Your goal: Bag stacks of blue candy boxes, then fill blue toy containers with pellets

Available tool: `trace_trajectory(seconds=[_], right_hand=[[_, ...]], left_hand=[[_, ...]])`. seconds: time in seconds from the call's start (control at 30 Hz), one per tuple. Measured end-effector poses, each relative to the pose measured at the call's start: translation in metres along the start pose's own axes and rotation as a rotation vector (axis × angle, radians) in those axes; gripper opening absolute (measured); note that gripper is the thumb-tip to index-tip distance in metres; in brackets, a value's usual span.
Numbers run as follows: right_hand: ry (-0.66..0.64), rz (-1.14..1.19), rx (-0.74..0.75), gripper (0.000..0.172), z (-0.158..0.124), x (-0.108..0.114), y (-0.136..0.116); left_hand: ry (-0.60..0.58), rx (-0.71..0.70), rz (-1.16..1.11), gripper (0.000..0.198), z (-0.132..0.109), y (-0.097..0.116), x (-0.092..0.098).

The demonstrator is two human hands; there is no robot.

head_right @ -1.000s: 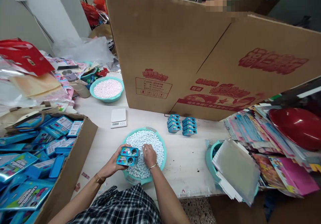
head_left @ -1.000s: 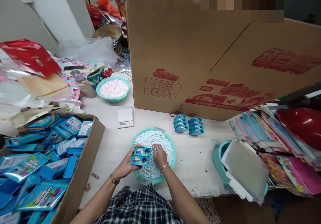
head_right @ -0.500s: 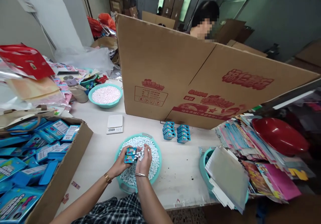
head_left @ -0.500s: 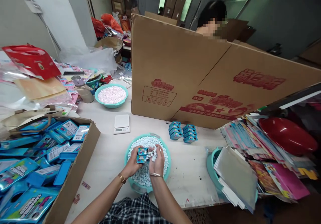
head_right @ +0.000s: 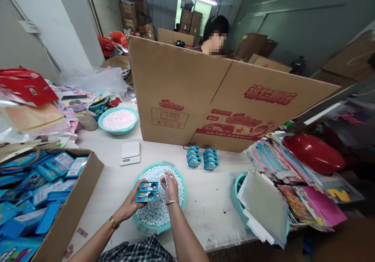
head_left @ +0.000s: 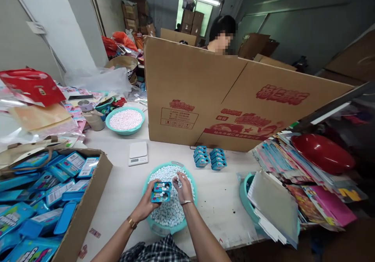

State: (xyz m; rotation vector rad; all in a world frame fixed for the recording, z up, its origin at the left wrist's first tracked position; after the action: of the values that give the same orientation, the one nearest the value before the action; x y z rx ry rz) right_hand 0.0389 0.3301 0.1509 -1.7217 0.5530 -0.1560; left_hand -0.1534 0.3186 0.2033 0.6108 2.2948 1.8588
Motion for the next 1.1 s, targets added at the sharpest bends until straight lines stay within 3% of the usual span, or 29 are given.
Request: trace_trajectory(seconds=[0.17,0.27,0.37,0.47,0.53,0.67,0.8,0.9,1.0,1.1], right_hand=[[-0.018,-0.192,0.11,0.051,-0.01,-0.002,-0.001],[-0.079,-0.346,0.309,0.054,-0.027,-0.026,-0.023],[-0.179,-0.428,0.446,0.044,-0.044,-0.048,-0.04],[-0.188,-0.423,0.454,0.048,-0.049,-0.037,-0.056],[-0.321,-0.502,0.486,0.064,-0.051,-0.032,-0.071],[-0.737,-0.86,0.563,0.095,-0.066,-0.025,-0.096],[-0.776,-1.192,0.573,0.095,-0.056,0.012,-0.124],[-0.711,-1.272,0.578,0.085,-0.028,0.053,-0.137],[-0.57,-1.305,0.589,0.075,0.018,0.105,-0.132],[-0.499,-1.378,0.553,0.073,0.065,0.15,-0.103]], left_hand=[[0.103,-0.147,0.162,0.068,0.002,0.001,0.003],[0.122,-0.132,0.141,0.067,0.009,0.001,-0.003],[0.05,-0.045,0.027,0.069,0.015,0.002,-0.015],[-0.082,0.109,-0.156,0.077,0.016,0.001,-0.029],[-0.15,0.163,-0.234,0.08,0.014,0.005,-0.037],[-0.26,0.138,-0.269,0.082,0.017,0.027,-0.061],[-0.418,0.098,-0.173,0.1,0.032,0.052,-0.115],[-0.326,0.038,-0.06,0.111,0.05,0.065,-0.136],[-0.127,0.065,-0.05,0.106,0.059,0.053,-0.126],[0.009,0.23,-0.137,0.09,0.048,0.004,-0.097]])
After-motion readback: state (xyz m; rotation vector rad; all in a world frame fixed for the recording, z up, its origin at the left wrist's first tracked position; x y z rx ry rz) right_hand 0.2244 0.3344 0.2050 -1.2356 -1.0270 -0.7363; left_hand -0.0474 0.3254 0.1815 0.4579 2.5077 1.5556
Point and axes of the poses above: each hand's wrist, its own z-axis towards the middle knuckle, its own x-axis out of the back of the hand, y = z × x, the point moved 10 cm from there along z, towards the middle knuckle, and after that the axes turned 10 degrees about x, right-handed, at the moved point
